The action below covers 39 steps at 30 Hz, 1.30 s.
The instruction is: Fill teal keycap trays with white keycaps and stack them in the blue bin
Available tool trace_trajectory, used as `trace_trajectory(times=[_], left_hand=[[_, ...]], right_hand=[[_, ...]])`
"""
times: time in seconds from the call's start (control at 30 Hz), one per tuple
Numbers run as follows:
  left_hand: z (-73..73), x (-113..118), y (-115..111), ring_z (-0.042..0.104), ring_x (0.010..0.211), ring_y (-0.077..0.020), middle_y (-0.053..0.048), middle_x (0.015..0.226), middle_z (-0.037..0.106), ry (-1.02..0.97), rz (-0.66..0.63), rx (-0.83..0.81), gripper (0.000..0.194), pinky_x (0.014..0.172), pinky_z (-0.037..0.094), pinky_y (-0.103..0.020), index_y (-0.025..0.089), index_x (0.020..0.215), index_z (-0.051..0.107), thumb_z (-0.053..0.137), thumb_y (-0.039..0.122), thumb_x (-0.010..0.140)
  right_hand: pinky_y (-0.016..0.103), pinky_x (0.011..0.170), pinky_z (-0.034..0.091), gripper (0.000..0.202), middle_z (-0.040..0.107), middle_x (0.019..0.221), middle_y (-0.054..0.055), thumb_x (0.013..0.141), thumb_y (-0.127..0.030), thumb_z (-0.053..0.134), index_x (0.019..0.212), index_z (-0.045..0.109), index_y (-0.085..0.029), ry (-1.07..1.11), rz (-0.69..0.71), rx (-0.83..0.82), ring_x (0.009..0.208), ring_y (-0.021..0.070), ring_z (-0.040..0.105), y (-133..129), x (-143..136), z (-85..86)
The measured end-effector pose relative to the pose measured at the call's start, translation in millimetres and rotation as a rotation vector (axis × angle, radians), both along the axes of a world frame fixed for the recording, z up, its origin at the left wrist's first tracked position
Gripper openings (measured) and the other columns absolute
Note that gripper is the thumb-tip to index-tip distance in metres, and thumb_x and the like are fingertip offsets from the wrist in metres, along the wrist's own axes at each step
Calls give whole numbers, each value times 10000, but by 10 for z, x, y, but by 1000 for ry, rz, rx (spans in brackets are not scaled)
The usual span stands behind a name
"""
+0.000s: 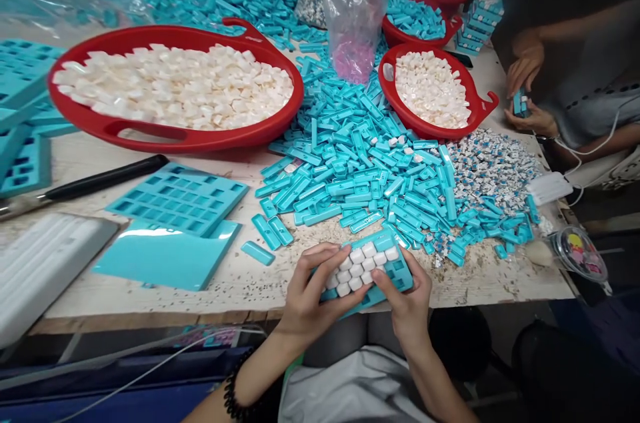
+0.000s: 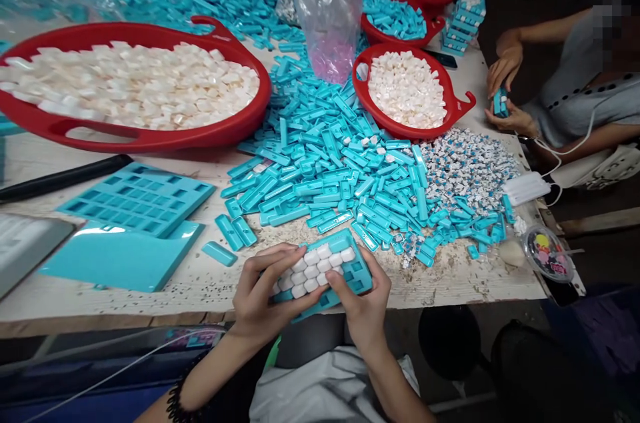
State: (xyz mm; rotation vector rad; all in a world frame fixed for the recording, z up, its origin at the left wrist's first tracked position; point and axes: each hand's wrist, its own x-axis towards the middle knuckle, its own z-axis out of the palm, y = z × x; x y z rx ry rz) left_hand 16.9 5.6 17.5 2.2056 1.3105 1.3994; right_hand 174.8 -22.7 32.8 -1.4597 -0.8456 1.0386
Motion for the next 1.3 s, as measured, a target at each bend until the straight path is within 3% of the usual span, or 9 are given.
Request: trace_trajectory(times=[0.17,0.37,0.47,0.57,0.67,0.83,0.97,1.13,1.3], left_hand=[[38,-1,7,638,1056,-248,-56,1068,556,-22,-4,-65,545,956,588,-407,236,1341,569,798,295,849],[74,18,21,634,1053,-239,-53,1076,554,-15,99,24,572,947,579,-386,245,1336,573,824,248,822],[58,11,30,634,1060,-239,-57,1098,572,-18,51,-42,567,947,577,-388,252,1346,562,811,255,837],[41,3,34,634,1074,-239,-62,1114,586,-22,-30,-136,539,944,576,-384,254,1341,557,790,269,856],[34,2,40,632,1076,-236,-59,1095,583,-34,-64,-202,507,944,571,-383,247,1310,574,790,267,852],[32,-15,69,644,1033,-225,-49,1096,588,-96,-134,-343,507,898,577,-381,258,1277,596,818,278,821],[35,-23,81,645,1036,-221,-53,1106,598,-109,-161,-338,515,897,575,-378,251,1275,596,823,263,813],[46,-4,71,652,1043,-230,-60,1095,614,-92,-180,-349,492,901,577,-387,241,1282,601,802,270,833],[32,5,66,652,1053,-243,-63,1091,610,-78,-169,-352,493,915,574,-406,243,1292,588,793,292,847]], right_hand=[[293,681,606,379,743,932,64,819,-391,785,1103,688,-159,-52,66,34,782,208,711,37,-3,-54],[426,934,547,334,600,1231,103,855,-289,790,1172,686,-268,-669,-81,428,1151,270,598,6,121,-99],[418,891,544,269,651,1135,68,908,-192,726,1132,735,-342,-918,156,566,1045,243,632,46,334,-64],[383,811,558,387,726,1028,44,947,-161,676,1290,669,-342,-1030,403,651,902,208,681,141,541,13],[348,750,571,485,765,951,30,951,-126,669,1401,587,-287,-1060,565,771,807,189,705,221,673,118],[320,707,600,559,771,917,24,934,-120,691,1445,553,-298,-962,574,810,766,183,721,259,776,251],[345,763,603,439,754,952,36,951,-171,682,1365,629,-306,-844,645,684,842,191,716,240,766,200],[376,802,604,393,755,990,54,950,-136,664,1313,660,-286,-892,600,650,886,203,717,174,718,59],[388,825,610,402,767,1010,58,954,-114,643,1322,649,-277,-951,606,658,905,213,731,165,721,86]])
